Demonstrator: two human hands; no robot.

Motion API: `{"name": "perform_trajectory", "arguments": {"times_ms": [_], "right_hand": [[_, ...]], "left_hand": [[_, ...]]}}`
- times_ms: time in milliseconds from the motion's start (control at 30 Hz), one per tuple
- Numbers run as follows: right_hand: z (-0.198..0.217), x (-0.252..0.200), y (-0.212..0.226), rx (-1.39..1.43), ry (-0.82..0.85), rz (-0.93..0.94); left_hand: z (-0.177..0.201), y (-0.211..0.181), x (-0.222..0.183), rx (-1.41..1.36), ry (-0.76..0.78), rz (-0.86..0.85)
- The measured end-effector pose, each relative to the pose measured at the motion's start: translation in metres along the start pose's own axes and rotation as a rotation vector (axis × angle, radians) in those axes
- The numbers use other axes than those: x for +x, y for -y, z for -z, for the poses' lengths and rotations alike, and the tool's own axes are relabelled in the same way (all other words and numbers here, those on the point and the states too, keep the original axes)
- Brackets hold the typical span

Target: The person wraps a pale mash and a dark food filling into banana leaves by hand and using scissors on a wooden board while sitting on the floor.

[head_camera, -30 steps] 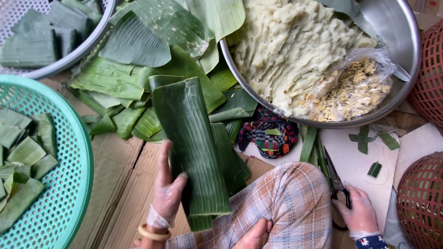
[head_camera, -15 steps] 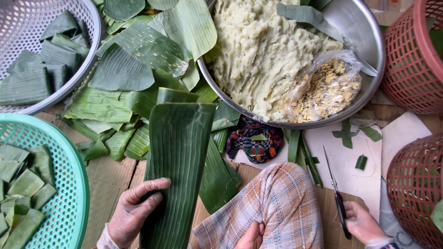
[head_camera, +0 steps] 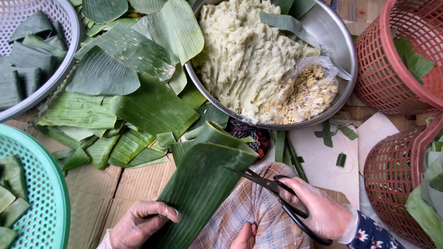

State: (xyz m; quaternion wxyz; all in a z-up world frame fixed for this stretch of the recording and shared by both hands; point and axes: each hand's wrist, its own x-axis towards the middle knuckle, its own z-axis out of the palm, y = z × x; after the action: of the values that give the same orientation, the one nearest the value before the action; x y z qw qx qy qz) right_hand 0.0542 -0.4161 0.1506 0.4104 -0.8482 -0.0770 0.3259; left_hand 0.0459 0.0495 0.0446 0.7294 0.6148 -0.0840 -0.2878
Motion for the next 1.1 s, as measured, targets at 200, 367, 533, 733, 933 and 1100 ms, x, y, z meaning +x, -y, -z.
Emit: {"name": "perform_trajectory", "arguments": {"times_ms": [200, 367, 533, 733, 933, 1100], "right_hand": [[0.001, 0.008, 0.009, 0.328, -0.043, -0.401], [-0.003, 0.009, -0.004, 0.148, 0.032, -0.167], [-0.002, 0.020, 0.005, 0.086, 0.022, -0.143], [-0.001, 0.022, -0.002, 0.081, 0.057, -0.170], [0.007, 0.012, -0.009, 0.028, 0.119, -0.039], [0.009, 0.011, -0.012, 0.123, 0.154, -0.127]], "left_hand": [[-0.009, -0.017, 0.003, 0.029, 0.040, -0.056], [-0.023, -0.016, 0.013, 0.018, 0.167, 0.025], [-0.031, -0.008, 0.020, 0.114, 0.295, -0.063], [-0.042, -0.018, 0.022, 0.047, 0.280, 0.075], [-0.036, -0.016, 0.017, 0.007, 0.202, 0.105], [-0.028, -0.021, 0.015, 0.004, 0.177, 0.062]]}}
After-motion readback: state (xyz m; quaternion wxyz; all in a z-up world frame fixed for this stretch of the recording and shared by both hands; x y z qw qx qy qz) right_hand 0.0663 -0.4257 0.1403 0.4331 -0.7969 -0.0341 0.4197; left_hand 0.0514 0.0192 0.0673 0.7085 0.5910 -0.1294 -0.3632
